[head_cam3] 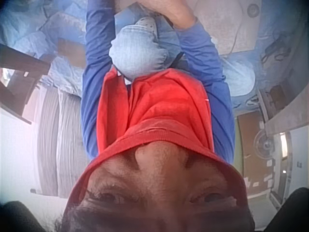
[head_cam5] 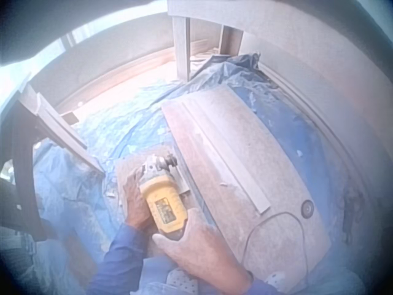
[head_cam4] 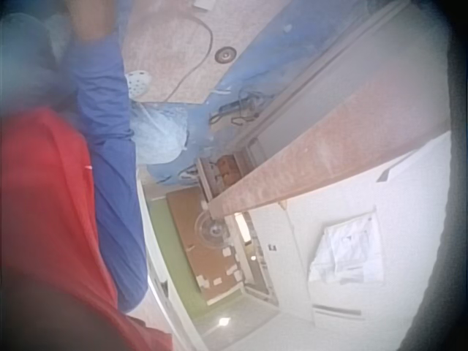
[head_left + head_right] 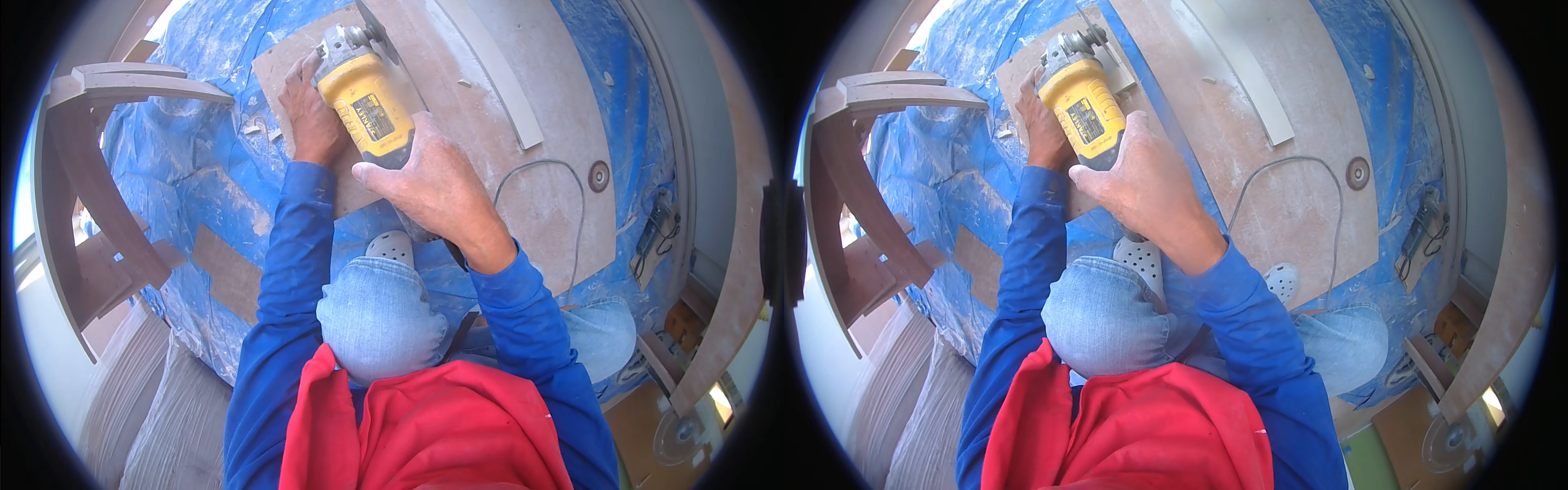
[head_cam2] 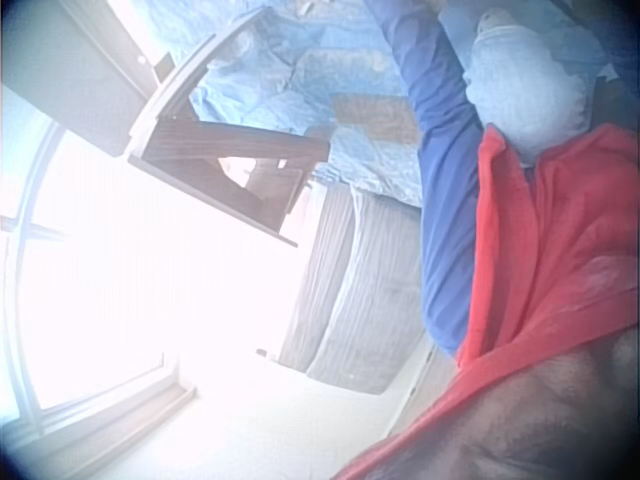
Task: The person marks a small wooden block with a marker, then uses an angle grinder to cut the block while seated on the floor. The person handles the block and grinder directly, and wood dust is visible during cutting.
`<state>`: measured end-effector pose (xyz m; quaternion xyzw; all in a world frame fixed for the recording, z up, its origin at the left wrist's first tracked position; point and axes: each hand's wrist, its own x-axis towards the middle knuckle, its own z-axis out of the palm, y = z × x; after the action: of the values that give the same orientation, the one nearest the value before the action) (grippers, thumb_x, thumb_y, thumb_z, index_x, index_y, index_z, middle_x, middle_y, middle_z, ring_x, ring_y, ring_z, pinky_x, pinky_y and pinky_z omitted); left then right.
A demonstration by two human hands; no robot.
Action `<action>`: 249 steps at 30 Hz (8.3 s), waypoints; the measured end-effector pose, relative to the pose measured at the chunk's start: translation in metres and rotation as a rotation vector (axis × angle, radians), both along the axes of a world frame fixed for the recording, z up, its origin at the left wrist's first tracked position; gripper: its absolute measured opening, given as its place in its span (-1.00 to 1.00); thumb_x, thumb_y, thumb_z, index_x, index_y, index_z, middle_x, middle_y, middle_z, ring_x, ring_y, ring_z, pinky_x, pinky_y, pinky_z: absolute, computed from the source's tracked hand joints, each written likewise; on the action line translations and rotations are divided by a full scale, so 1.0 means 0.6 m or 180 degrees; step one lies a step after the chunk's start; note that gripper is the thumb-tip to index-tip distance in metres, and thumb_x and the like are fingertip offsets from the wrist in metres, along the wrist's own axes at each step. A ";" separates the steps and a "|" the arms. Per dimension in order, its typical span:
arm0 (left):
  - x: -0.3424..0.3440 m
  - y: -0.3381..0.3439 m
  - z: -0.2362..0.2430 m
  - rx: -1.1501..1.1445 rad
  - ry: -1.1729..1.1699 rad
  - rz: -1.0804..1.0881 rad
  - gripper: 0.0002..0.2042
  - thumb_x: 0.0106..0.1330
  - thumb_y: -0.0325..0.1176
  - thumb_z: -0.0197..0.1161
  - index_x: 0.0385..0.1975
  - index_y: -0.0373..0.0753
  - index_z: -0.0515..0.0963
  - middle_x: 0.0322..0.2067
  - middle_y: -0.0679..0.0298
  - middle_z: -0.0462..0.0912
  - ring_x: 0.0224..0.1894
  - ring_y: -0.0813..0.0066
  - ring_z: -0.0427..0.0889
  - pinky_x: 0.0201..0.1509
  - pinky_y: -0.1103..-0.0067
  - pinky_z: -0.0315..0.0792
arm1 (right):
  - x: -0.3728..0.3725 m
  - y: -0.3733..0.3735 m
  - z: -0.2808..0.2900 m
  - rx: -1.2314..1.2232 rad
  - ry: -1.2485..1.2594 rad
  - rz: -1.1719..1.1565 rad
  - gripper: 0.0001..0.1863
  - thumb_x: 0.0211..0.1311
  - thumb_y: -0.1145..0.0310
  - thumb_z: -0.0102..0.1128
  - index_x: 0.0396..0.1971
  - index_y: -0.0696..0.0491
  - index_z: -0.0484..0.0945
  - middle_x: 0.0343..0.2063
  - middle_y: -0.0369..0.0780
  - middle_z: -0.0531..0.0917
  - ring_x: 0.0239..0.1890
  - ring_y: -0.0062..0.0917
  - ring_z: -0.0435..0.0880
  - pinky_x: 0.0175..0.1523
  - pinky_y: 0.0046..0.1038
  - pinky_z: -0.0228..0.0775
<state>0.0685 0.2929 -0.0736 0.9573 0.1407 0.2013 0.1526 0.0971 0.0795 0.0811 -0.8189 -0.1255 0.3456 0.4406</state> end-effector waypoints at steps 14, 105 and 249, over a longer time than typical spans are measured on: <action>-0.001 -0.003 0.005 -0.0055 0.0031 0.0016 -0.49 0.41 -0.12 0.36 0.36 -0.01 0.62 0.48 0.19 0.44 0.53 -0.06 0.28 0.55 0.02 0.14 | -0.006 0.001 -0.009 0.0266 -0.0145 -0.0129 -0.36 0.09 0.10 0.60 -0.12 0.32 0.47 -0.29 0.19 0.70 -0.20 0.08 0.76 -0.10 -0.07 0.59; -0.003 0.002 0.003 0.0041 0.0133 -0.0032 -0.43 0.34 -0.06 0.41 0.37 -0.01 0.62 0.47 0.15 0.43 0.52 -0.11 0.28 0.54 -0.02 0.11 | 0.003 0.000 -0.006 0.0079 -0.0090 0.0024 -0.27 0.06 0.03 0.63 -0.01 0.34 0.54 -0.23 0.16 0.75 -0.16 -0.07 0.82 -0.05 -0.16 0.65; 0.006 -0.006 0.023 -0.0189 -0.0069 -0.0046 -0.50 0.37 -0.01 0.39 0.29 0.04 0.69 0.53 0.34 0.38 0.53 -0.05 0.26 0.56 0.01 0.10 | -0.009 -0.028 -0.023 -0.0075 -0.0016 0.0145 -0.16 0.09 -0.01 0.61 0.18 0.32 0.50 -0.09 0.18 0.79 -0.02 -0.02 0.85 0.11 -0.17 0.67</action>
<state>0.0722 0.2893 -0.0599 0.9511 0.1380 0.2063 0.1839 0.0919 0.0625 0.0673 -0.8218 -0.1410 0.3550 0.4227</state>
